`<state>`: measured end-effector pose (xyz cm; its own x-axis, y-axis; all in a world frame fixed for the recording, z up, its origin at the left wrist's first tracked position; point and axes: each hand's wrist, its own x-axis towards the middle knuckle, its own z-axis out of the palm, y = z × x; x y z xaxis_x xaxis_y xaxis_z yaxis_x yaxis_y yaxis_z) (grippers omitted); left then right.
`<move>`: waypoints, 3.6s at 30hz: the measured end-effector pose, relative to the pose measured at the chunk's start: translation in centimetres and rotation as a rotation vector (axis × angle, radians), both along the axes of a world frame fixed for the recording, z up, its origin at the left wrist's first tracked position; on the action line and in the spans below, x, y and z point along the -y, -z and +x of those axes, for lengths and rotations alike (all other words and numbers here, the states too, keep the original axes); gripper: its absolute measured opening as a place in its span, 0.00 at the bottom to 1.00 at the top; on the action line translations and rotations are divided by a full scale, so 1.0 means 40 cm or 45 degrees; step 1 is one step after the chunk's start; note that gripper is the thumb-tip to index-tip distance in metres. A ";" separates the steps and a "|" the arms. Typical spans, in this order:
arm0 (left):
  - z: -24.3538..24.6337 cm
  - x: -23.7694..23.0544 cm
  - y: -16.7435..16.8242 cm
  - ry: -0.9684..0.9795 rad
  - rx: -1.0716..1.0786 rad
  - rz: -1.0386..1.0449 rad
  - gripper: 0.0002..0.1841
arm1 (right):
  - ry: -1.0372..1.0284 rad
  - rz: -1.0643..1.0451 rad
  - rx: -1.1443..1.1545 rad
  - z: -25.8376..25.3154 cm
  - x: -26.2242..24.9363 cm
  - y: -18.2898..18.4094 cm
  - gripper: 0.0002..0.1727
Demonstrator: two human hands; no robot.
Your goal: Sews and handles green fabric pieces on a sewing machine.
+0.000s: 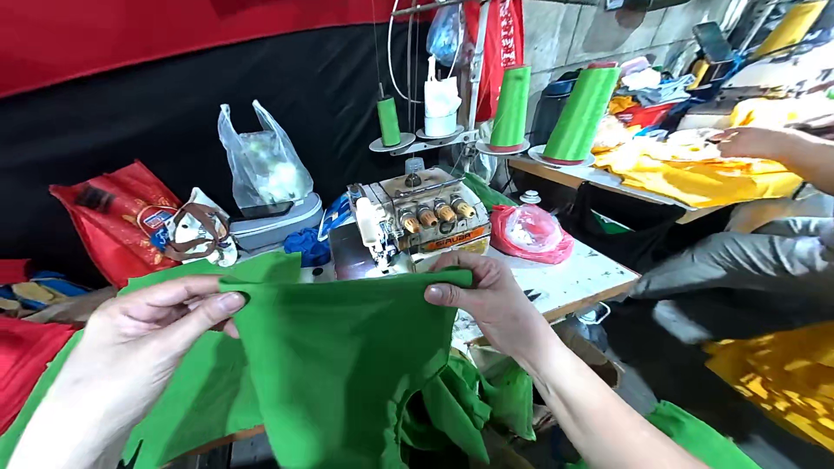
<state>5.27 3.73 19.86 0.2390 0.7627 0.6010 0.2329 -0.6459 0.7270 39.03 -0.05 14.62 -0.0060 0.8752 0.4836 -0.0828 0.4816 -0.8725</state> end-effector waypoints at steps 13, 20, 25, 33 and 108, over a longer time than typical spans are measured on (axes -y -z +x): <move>0.002 -0.144 0.152 -0.519 -0.409 -0.325 0.11 | 0.134 -0.201 0.213 -0.078 -0.139 0.115 0.06; 0.249 -0.132 0.251 -0.102 -0.608 0.123 0.23 | 0.202 -0.179 0.341 -0.116 -0.175 0.164 0.09; 0.300 -0.170 0.253 0.110 -0.433 0.094 0.14 | 0.169 -0.173 0.264 -0.090 -0.180 0.161 0.08; 0.303 -0.162 0.203 0.081 -0.375 -0.058 0.08 | 0.040 -0.222 0.136 -0.062 -0.184 0.148 0.03; 0.367 -0.204 0.260 -0.520 -0.702 0.350 0.08 | -0.246 -0.177 0.046 -0.037 -0.054 0.328 0.02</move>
